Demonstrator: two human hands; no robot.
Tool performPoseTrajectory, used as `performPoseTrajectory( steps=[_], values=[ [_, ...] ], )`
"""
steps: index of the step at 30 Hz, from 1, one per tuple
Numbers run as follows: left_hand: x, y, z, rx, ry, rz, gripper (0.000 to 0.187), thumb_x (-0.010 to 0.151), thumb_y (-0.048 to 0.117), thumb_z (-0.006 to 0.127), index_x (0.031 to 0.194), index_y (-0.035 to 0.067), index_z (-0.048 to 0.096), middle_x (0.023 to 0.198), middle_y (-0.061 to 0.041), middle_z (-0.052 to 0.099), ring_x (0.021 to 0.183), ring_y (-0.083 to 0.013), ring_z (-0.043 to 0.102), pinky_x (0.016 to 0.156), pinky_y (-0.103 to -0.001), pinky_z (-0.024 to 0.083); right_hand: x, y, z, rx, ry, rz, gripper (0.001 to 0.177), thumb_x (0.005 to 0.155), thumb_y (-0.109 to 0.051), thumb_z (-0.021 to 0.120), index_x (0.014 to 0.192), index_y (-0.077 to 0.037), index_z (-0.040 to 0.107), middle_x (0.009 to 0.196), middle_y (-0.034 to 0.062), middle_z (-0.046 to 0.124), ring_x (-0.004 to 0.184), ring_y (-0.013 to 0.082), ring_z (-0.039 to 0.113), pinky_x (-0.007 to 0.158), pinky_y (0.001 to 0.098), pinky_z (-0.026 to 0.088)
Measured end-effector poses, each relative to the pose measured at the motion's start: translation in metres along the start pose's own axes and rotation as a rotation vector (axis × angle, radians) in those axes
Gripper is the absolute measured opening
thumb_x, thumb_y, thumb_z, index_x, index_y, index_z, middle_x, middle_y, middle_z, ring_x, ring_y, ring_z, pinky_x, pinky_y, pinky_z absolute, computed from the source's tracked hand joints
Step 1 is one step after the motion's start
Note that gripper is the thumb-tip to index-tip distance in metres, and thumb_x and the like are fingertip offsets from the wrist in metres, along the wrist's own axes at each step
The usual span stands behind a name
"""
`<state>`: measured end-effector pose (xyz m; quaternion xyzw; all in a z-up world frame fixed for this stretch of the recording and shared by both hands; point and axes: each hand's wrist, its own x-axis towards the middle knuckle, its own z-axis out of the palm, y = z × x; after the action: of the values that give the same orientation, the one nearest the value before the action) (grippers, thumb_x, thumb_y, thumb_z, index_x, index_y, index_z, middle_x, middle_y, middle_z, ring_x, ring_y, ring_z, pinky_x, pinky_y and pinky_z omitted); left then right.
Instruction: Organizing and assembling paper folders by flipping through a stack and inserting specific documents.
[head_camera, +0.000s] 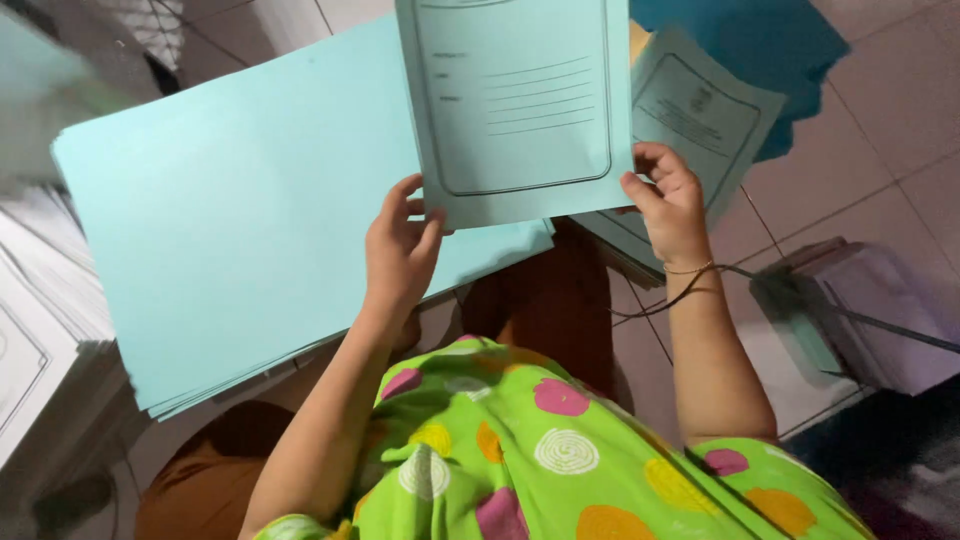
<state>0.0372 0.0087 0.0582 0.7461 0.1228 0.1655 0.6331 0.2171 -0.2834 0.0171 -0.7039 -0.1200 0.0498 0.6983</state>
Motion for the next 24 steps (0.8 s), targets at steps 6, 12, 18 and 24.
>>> performPoseTrajectory(
  steps=[6,12,18,24],
  values=[
    [-0.091,-0.017,-0.086,0.091,0.304,-0.061,0.046,0.099,0.006,0.064,0.143,0.002,0.053,0.102,-0.022,0.071,0.078,-0.0311,0.073,0.077,-0.046,0.061,-0.019,-0.005,0.101,-0.023,-0.310,-0.054,0.032,0.095,-0.003,0.074,0.125,-0.009,0.064,0.103,0.0002,0.070,0.089,0.0041,0.065,0.079,0.0236,0.059],
    [-0.133,-0.036,-0.103,0.130,0.412,-0.206,0.047,0.096,0.005,0.067,0.141,-0.004,0.055,0.103,-0.023,0.073,0.077,-0.0296,0.074,0.074,-0.045,0.060,-0.055,0.030,0.127,-0.023,-0.357,0.028,0.035,0.096,-0.007,0.073,0.129,-0.012,0.062,0.101,-0.0014,0.069,0.084,0.0008,0.066,0.080,0.0206,0.058],
    [-0.125,-0.083,-0.103,0.550,0.410,-0.026,0.042,0.091,0.018,0.076,0.129,0.002,0.066,0.097,-0.013,0.069,0.080,-0.0302,0.072,0.072,-0.042,0.059,-0.067,0.027,0.121,-0.012,-0.285,0.126,0.038,0.097,-0.007,0.071,0.134,-0.008,0.063,0.096,0.0001,0.069,0.084,0.0028,0.066,0.081,0.0193,0.058],
    [-0.120,-0.111,-0.097,1.112,0.434,0.215,0.014,0.083,0.021,0.077,0.097,0.023,0.074,0.094,0.004,0.059,0.087,-0.0197,0.067,0.071,-0.032,0.055,-0.043,0.056,0.096,0.069,-0.442,0.327,0.065,0.085,0.004,0.077,0.146,-0.005,0.054,0.099,0.0011,0.069,0.088,0.0082,0.070,0.086,0.0283,0.062]
  ],
)
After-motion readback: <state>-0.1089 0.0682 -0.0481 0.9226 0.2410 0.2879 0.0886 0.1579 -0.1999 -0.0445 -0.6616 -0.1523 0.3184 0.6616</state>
